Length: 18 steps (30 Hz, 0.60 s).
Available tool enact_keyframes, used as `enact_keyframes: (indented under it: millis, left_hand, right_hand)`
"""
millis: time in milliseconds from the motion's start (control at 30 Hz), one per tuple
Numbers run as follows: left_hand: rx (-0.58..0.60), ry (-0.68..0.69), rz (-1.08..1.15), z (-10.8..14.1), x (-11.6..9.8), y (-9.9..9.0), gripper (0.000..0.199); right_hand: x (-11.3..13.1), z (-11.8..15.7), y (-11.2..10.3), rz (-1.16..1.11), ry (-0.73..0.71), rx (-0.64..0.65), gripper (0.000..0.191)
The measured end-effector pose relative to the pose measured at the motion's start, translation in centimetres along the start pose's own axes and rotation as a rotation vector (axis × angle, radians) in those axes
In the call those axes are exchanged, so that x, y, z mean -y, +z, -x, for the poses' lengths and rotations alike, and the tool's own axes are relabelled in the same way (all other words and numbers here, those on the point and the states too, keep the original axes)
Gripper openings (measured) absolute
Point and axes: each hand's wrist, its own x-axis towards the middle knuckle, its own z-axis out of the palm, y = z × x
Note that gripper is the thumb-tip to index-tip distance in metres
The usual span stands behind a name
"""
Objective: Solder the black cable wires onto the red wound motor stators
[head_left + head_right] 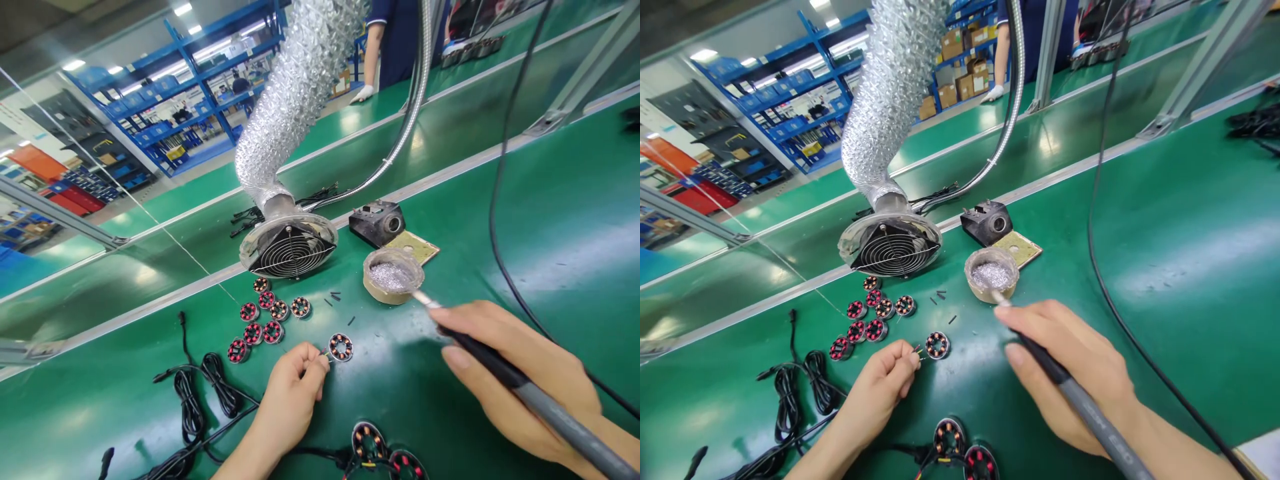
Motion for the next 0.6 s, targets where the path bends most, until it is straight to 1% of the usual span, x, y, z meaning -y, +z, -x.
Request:
enact_keyframes:
  millis: [67,100,133,200,300,400,433,467,533,600]
  left_hand:
    - [0.014,-0.009,0.045,0.0,-0.1,0.0,0.042]
    - [0.025,-0.019,0.074,0.0,-0.1,-0.1,0.043]
    - [0.033,-0.031,0.105,-0.1,-0.1,-0.1,0.044]
    - [0.048,-0.061,0.161,-0.1,-0.1,-0.3,0.046]
    - [0.054,-0.099,0.220,-0.2,0.0,-0.7,0.046]
    - [0.066,-0.104,0.219,-0.2,0.0,-1.1,0.043]
    - [0.068,-0.099,0.198,-0.1,-0.1,-1.2,0.042]
    - [0.066,-0.096,0.167,-0.1,-0.1,-1.3,0.041]
    - [0.061,-0.100,0.090,0.0,-0.2,-1.3,0.039]
    - [0.055,-0.096,0.025,0.0,-0.2,-1.3,0.037]
  right_hand:
    - [-0.7,0.6,-0.2,0.125,0.002,-0.007,0.027]
    - [-0.9,0.7,-0.1,0.149,-0.004,0.006,0.025]
    - [-1.0,0.8,0.1,0.147,-0.017,0.033,0.024]
    - [-0.6,0.5,0.9,0.064,-0.065,0.091,0.022]
    - [0.8,-0.7,2.9,-0.110,-0.166,0.208,0.019]
    - [1.7,-2.1,5.6,-0.161,-0.217,0.353,0.017]
    - [1.7,-2.4,6.5,-0.176,-0.220,0.382,0.019]
    - [1.6,-2.6,7.4,-0.200,-0.221,0.397,0.021]
    - [1.2,-2.7,8.6,-0.265,-0.206,0.385,0.024]
    - [0.8,-2.7,9.1,-0.331,-0.184,0.357,0.025]
